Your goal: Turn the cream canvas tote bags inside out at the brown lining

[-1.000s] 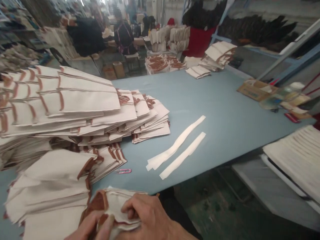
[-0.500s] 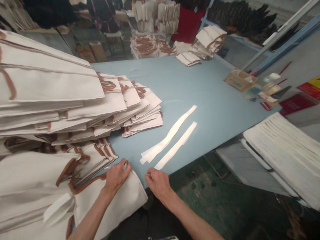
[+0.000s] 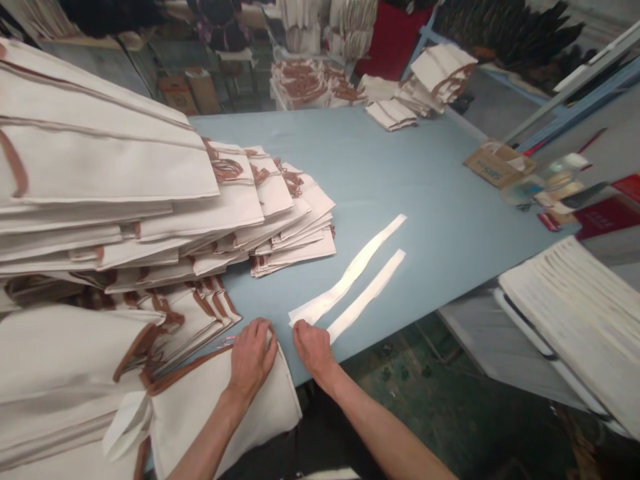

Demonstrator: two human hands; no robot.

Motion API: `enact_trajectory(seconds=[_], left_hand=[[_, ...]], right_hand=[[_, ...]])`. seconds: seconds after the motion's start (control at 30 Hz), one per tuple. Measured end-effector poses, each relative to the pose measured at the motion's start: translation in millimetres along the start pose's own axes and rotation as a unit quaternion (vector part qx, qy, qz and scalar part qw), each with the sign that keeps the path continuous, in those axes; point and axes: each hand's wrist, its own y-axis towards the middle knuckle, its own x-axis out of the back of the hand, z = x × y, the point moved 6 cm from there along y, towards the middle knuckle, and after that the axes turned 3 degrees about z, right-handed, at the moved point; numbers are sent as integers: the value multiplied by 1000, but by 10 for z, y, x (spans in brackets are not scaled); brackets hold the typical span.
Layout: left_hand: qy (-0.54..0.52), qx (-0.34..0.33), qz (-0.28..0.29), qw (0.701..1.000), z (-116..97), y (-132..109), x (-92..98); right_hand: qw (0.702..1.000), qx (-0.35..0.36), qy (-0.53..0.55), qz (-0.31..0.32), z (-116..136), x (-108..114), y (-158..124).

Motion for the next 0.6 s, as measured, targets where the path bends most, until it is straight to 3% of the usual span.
enact_trajectory(seconds=[0.13,0.33,0.6], left_hand=[[-34,-25,-31,999,-73,-6,25],[-115,-58,-8,992,-339,23,18],[-263,16,82,961,-543,392,-193]], right_hand=[[996,-7,90,-24,-122,89,-66],[960,-38,272,-56,-461,275,-141],[898,-56,433,-50,-905,475,31]])
